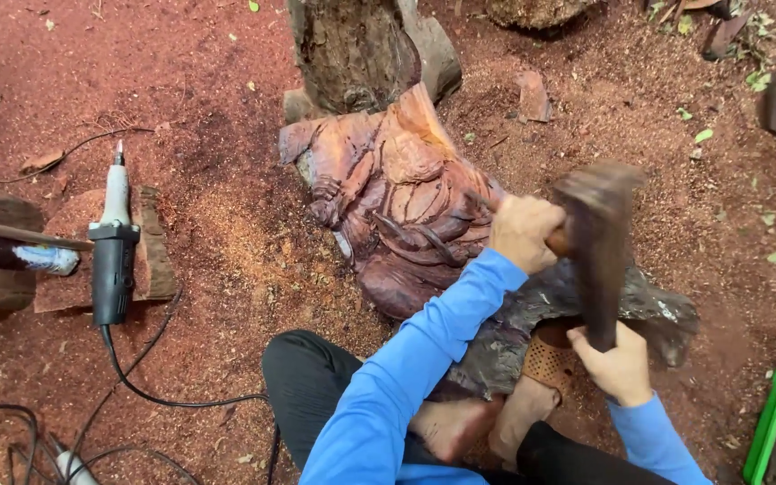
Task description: Carving intricate details into a large piece of wood using a mallet and chisel.
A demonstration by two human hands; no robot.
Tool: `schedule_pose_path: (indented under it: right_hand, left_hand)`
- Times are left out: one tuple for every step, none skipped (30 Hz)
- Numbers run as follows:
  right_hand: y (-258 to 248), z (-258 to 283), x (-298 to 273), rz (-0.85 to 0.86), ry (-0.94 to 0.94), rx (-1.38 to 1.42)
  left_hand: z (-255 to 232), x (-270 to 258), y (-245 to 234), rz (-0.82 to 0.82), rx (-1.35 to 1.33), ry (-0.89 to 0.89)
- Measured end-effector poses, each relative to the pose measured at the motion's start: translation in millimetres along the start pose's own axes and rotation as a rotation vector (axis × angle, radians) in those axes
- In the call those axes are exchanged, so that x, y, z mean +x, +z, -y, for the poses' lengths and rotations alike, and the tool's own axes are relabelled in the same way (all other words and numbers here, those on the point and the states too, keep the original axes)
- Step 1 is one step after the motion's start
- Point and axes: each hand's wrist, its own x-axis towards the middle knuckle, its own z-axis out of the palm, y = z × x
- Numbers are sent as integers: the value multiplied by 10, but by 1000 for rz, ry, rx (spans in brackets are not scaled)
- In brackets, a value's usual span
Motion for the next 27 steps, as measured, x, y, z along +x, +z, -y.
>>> schedule_pose_path:
  right_hand:
    - [27,47,7,109,232,-177]
    - [17,31,-38,113,216,-179]
    - [9,11,-76,75,241,-117]
    - [6,-4,-148,39,276,-52]
    - [-12,-11,-127,45,269,-52]
    - [-55,-26,-127,-32,203,111]
    - [-98,-49,-119,-108,138,275]
    - [-116,34,-134,-107,151,269]
    - [-143,121,-146,-79,45,355]
    - [-167,203,-60,-54,-82,442]
    - [-196,168,-70,-56,-89,439]
    - [-215,133,-80,-83,-128,411]
    - [-237,96,-87,-111,-167,383]
    - [-239,92,-104,-111,-166,385]
    - [-242,81,-114,-117,-148,414]
    - [-239,69,-173,-130,-121,444]
    - [-195,-58,-142,-136,-112,445]
    - [-179,-183,-132,-121,-156,454]
    - [-166,-304,-130,-105,-200,463]
    - [-87,-219,-101,-109,-200,461]
    - [-10,-127,-80,-74,-133,337]
    - [73,-36,-47,-36,-67,215]
    - [82,-32,-46,-36,-69,216]
    - [93,-31,-41,-3,70,16]
    - [102,-28,-37,29,209,-182]
    - [79,36,-45,28,198,-177]
    - [61,96,-50,-14,207,-47]
  left_hand:
    - [102,14,26,126,21,-76]
    - [88,5,-18,110,26,-77]
    - [79,-1,-59,-38,-8,-28]
    - [65,-30,-107,-177,-42,19]
    - [10,-27,-184,-185,-37,17]
    - [-58,-55,-241,-141,-110,119]
    - [-122,-80,-288,-97,-183,220]
    - [-181,-110,-249,-90,-190,209]
    - [-249,-136,-210,-89,-184,233]
    - [-294,-76,-158,-102,-173,272]
    - [-249,-105,-105,-108,-176,277]
    - [-200,-137,-60,-75,-137,217]
    - [-150,-166,-10,-41,-99,157]
    - [-110,-171,16,-40,-97,157]
    - [-64,-174,52,-39,-75,155]
    - [-29,-208,87,-29,-57,153]
    - [10,-188,135,-18,-60,154]
    - [24,-178,197,5,-19,128]
    - [33,-171,254,29,22,104]
    - [33,-124,242,31,20,106]
    - [26,-81,221,38,18,68]
    - [27,-35,192,43,19,28]
    - [36,-9,161,41,20,29]
    - [45,26,134,36,-19,4]
    - [51,62,105,32,-59,-20]
    - [34,73,81,24,-52,-14]
    - [23,84,60,33,-63,-7]
